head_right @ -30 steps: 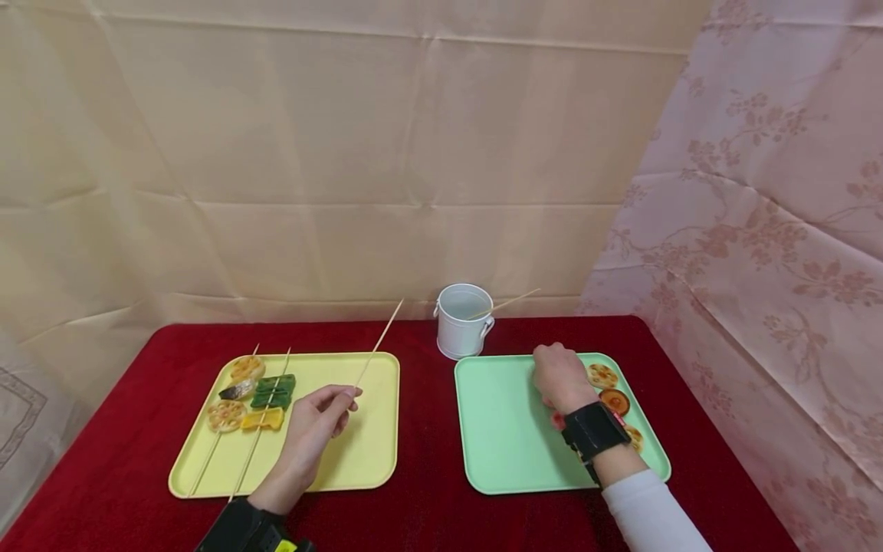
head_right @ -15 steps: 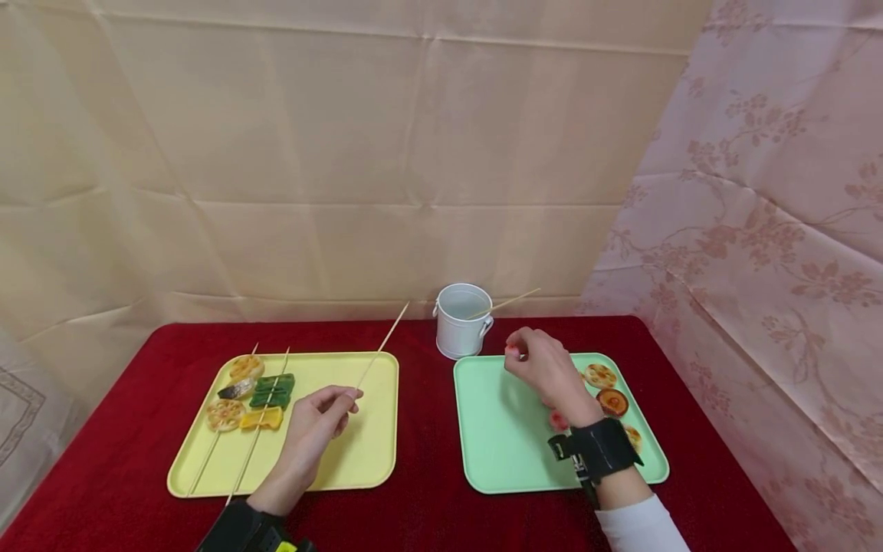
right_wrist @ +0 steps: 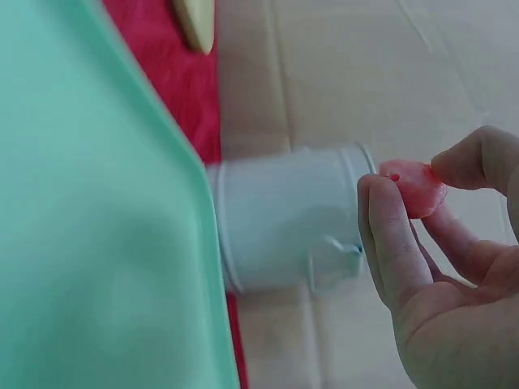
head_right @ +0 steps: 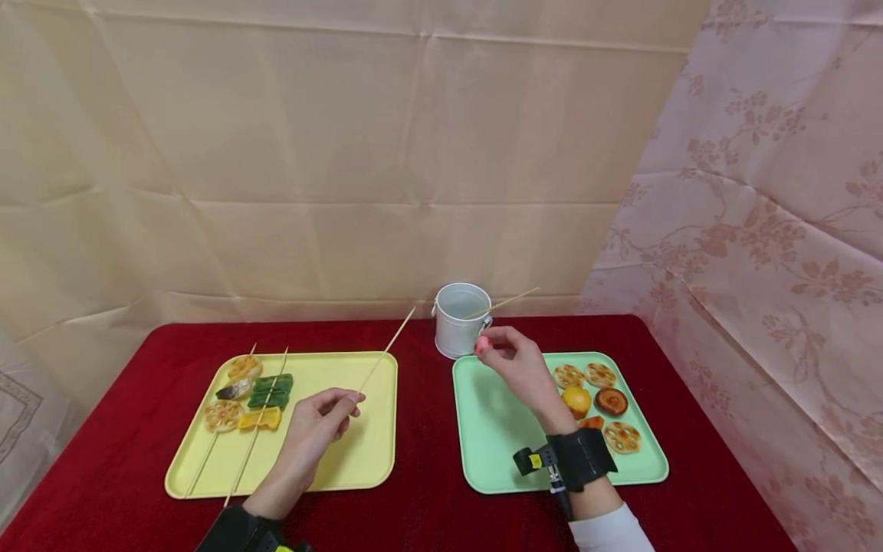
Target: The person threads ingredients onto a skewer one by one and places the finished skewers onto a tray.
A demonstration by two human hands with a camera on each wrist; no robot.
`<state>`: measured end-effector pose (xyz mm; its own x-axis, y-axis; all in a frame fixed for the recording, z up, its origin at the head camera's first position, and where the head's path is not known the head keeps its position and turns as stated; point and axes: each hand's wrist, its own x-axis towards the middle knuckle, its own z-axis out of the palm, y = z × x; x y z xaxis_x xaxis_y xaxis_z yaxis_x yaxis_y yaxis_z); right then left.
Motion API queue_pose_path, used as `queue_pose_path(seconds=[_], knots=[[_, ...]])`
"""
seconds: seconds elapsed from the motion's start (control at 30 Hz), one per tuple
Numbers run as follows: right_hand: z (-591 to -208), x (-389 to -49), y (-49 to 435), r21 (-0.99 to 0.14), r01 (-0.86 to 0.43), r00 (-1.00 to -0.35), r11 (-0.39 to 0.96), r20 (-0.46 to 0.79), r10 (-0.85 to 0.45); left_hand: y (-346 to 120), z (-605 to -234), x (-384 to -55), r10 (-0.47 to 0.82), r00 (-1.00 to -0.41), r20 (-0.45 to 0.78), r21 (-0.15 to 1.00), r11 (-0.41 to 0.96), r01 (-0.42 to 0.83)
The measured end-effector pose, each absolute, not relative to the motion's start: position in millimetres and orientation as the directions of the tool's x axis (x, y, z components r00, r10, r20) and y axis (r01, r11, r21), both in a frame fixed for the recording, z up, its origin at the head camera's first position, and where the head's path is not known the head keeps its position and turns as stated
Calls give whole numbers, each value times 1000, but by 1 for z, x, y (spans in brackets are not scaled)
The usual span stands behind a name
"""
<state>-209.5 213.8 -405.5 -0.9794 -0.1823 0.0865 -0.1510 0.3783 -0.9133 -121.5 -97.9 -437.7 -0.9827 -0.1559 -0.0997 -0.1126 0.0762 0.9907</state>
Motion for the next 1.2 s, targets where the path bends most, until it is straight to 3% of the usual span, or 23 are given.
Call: queue_pose_path(seconds=[0.23, 0.57, 0.93, 1.2], knots=[[-411, -208, 201, -981, -48, -978, 186, 9, -208, -97, -437, -119, -146, -986, -74, 986, 134, -94], [-414, -207, 183, -995, 66, -976, -76, -49, -212, -98, -437, -117, -141, -990, -22, 977, 208, -51], [-423, -209, 177, -984, 125, -982, -129, -104, -160, -100, -438, -116, -138, -990, -20, 974, 221, -51], [-425, -208, 174, -959, 141, -979, -246, -97, -181, -102, -439, -116, -106, -994, -23, 968, 245, -48]])
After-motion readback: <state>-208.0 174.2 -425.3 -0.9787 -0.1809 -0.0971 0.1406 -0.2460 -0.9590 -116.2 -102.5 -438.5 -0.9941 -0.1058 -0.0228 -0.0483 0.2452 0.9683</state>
